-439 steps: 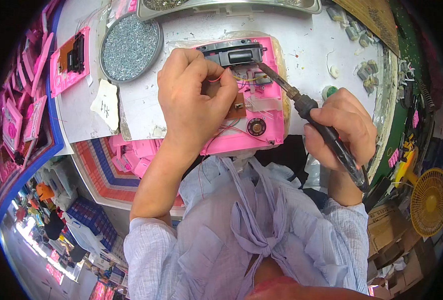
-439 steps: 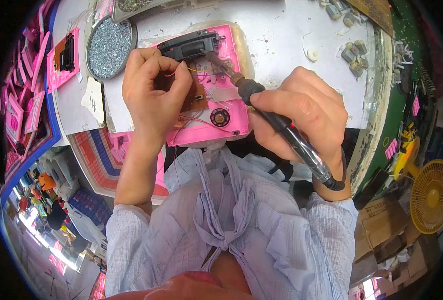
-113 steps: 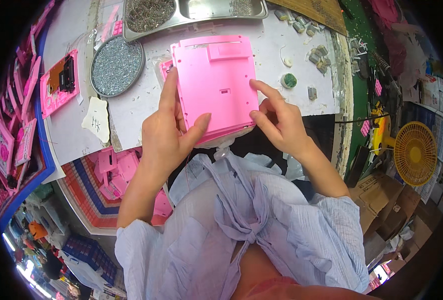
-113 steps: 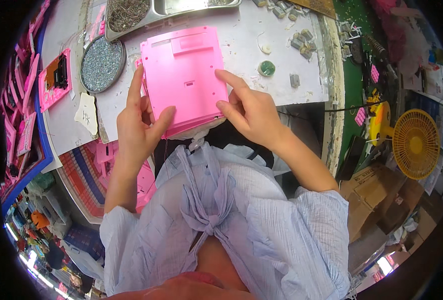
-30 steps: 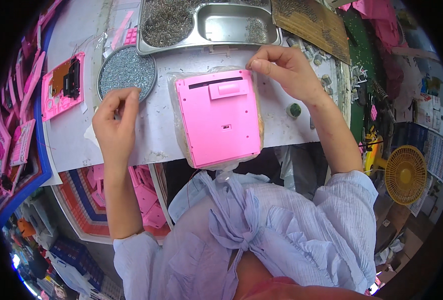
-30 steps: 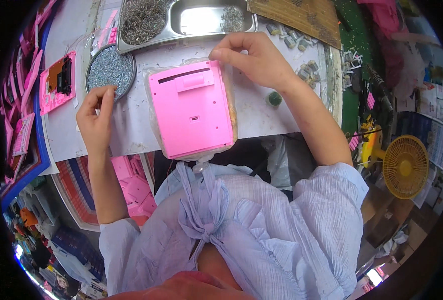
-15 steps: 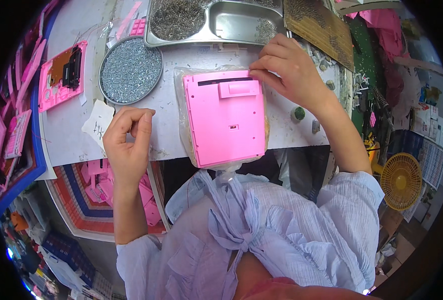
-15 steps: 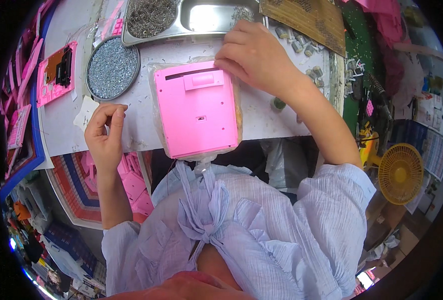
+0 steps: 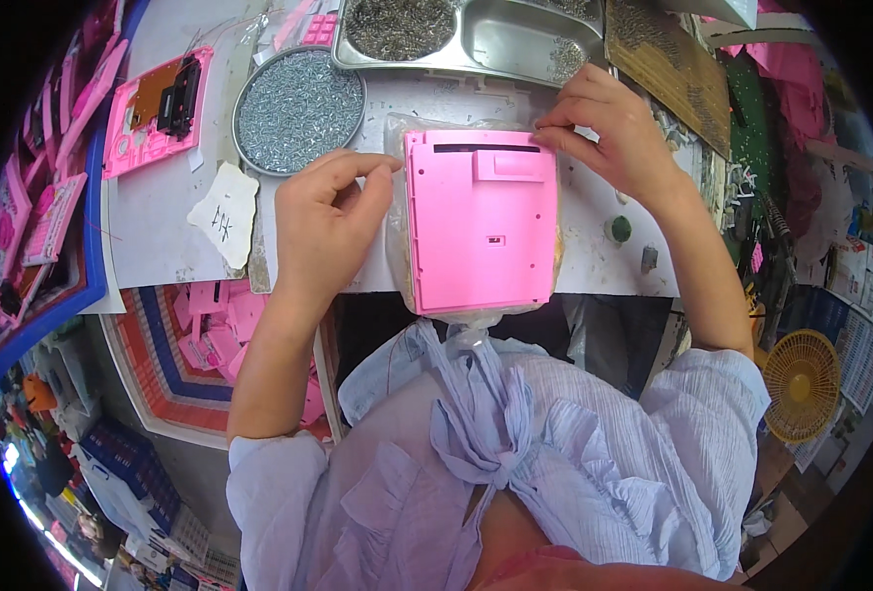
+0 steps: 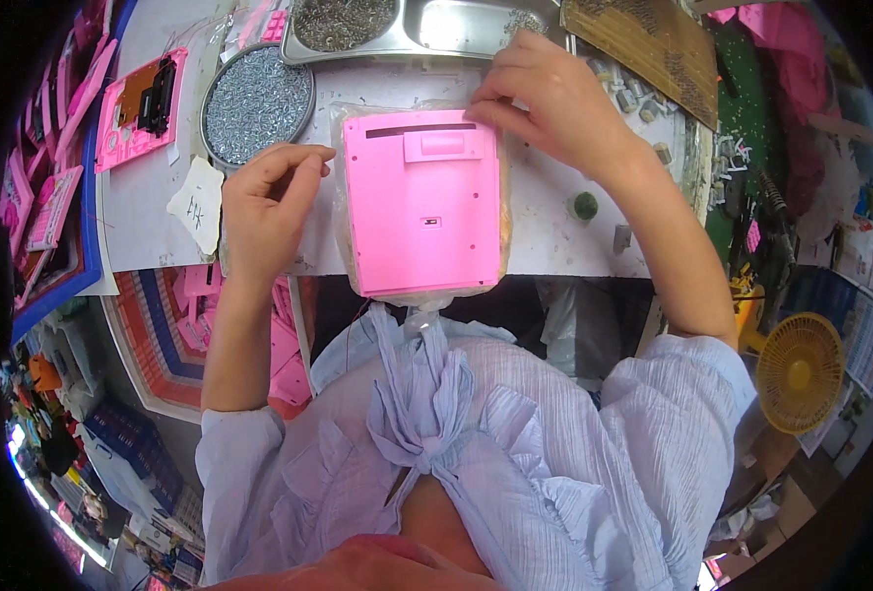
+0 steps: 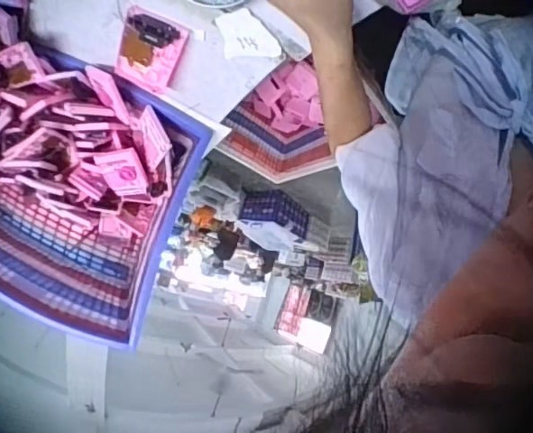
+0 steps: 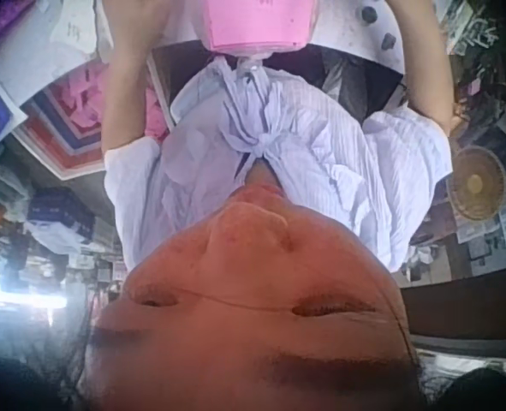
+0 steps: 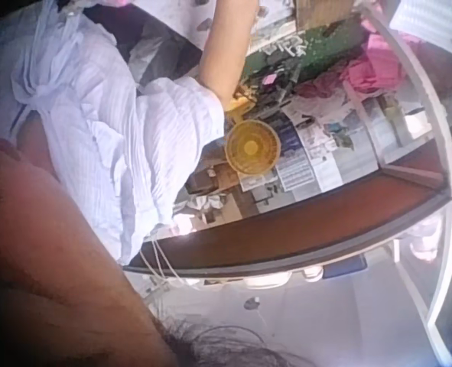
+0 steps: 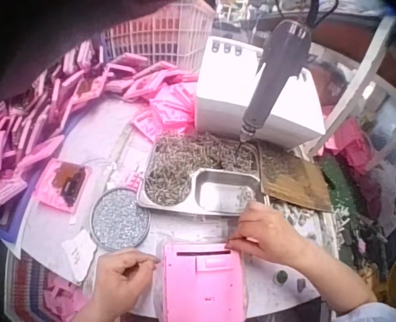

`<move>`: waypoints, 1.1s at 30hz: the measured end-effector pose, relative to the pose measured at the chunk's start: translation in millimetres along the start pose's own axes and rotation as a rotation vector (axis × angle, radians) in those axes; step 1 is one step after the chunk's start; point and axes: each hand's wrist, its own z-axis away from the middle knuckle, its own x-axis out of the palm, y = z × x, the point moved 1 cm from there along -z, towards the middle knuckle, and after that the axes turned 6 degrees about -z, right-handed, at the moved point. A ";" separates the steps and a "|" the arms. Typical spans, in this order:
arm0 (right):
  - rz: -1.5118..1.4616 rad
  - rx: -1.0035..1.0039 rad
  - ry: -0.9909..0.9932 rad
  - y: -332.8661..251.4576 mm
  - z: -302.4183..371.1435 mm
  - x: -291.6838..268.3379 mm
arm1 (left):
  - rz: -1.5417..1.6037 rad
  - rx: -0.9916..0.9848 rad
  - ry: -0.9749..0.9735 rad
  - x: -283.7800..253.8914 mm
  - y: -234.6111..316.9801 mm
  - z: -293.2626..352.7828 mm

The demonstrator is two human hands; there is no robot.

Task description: Soldering and assembling components inside a pink plastic electronic device casing.

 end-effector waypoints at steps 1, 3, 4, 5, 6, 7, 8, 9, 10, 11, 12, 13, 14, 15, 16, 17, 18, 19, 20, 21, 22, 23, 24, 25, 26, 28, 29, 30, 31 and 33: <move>-0.017 0.005 0.031 0.5 2.3 1.7 | -0.040 0.014 -0.008 -0.1 1.1 -0.1; -0.026 -0.022 0.068 2.0 6.5 5.6 | -0.129 0.041 -0.029 -3.6 4.6 -0.7; -0.030 -0.035 0.087 2.6 8.3 6.8 | -0.171 0.085 -0.044 -3.2 6.0 -2.3; -0.018 -0.049 0.098 3.0 8.4 7.7 | -0.216 0.128 -0.055 -3.1 7.7 -4.3; -0.005 -0.063 0.109 3.7 8.2 8.4 | -0.260 0.170 -0.067 -2.5 9.0 -6.5; 0.007 -0.076 0.120 4.4 8.1 9.0 | -0.278 0.204 -0.080 -0.9 10.0 -8.9; 0.016 -0.088 0.115 5.4 7.8 9.0 | -0.295 0.236 -0.090 1.5 11.2 -11.2; 0.024 -0.100 0.110 6.5 7.5 8.7 | -0.312 0.268 -0.101 3.2 12.6 -12.7; 0.032 -0.112 0.104 7.3 7.0 8.8 | -0.370 0.288 -0.109 3.7 14.7 -13.7; 0.033 -0.118 0.103 8.1 7.8 8.6 | -0.422 0.311 -0.120 5.1 16.9 -15.7; 0.034 -0.124 0.101 8.7 8.5 8.6 | -0.475 0.333 -0.132 5.9 19.2 -17.1; 0.035 -0.130 0.100 9.2 9.2 8.8 | -0.505 0.325 -0.144 6.0 21.6 -18.0; 0.039 -0.134 0.115 10.2 10.5 8.5 | -0.531 0.320 -0.156 7.0 24.4 -19.6; 0.043 -0.139 0.130 11.0 11.8 9.9 | -0.557 0.314 -0.168 8.3 26.0 -20.3; 0.048 -0.143 0.146 11.4 12.9 11.8 | -0.551 0.302 -0.171 8.1 25.7 -20.3; 0.049 -0.154 0.171 12.2 15.0 12.6 | -0.535 0.294 -0.173 9.2 24.0 -21.6; 0.051 -0.165 0.195 12.3 16.3 14.9 | -0.520 0.286 -0.176 10.1 22.5 -22.7; 0.052 -0.177 0.220 12.6 18.0 16.1 | -0.499 0.261 -0.201 10.3 22.7 -24.1; 0.039 -0.174 0.223 12.8 19.1 18.1 | -0.483 0.232 -0.226 7.6 24.3 -25.1; 0.025 -0.171 0.226 13.1 20.3 19.5 | -0.467 0.204 -0.251 5.9 25.1 -26.1; 0.011 -0.168 0.229 13.6 21.6 18.9 | -0.425 0.156 -0.283 5.7 24.5 -27.2; 0.012 -0.164 0.211 13.5 21.0 17.1 | -0.388 0.107 -0.312 4.1 24.0 -27.8; 0.007 -0.160 0.200 13.8 20.9 16.0 | -0.350 0.058 -0.342 3.2 23.3 -28.2; 0.003 -0.156 0.188 14.2 20.6 15.0 | -0.341 0.053 -0.349 2.7 22.9 -28.4; -0.002 -0.154 0.176 14.9 19.6 14.4 | -0.332 0.047 -0.355 2.3 21.9 -28.5; 0.007 -0.172 0.161 15.4 16.7 14.4 | -0.322 0.055 -0.360 2.2 19.6 -28.9; 0.011 -0.184 0.154 15.5 14.4 14.3 | -0.322 0.067 -0.356 2.2 17.8 -28.5; 0.016 -0.194 0.148 15.3 12.4 13.5 | -0.322 0.079 -0.353 2.1 16.4 -28.3; 0.021 -0.205 0.142 14.6 10.6 12.4 | -0.314 0.102 -0.341 2.0 15.6 -28.1; -0.023 -0.181 0.129 13.2 8.9 8.8 | -0.294 0.149 -0.321 2.5 13.7 -27.5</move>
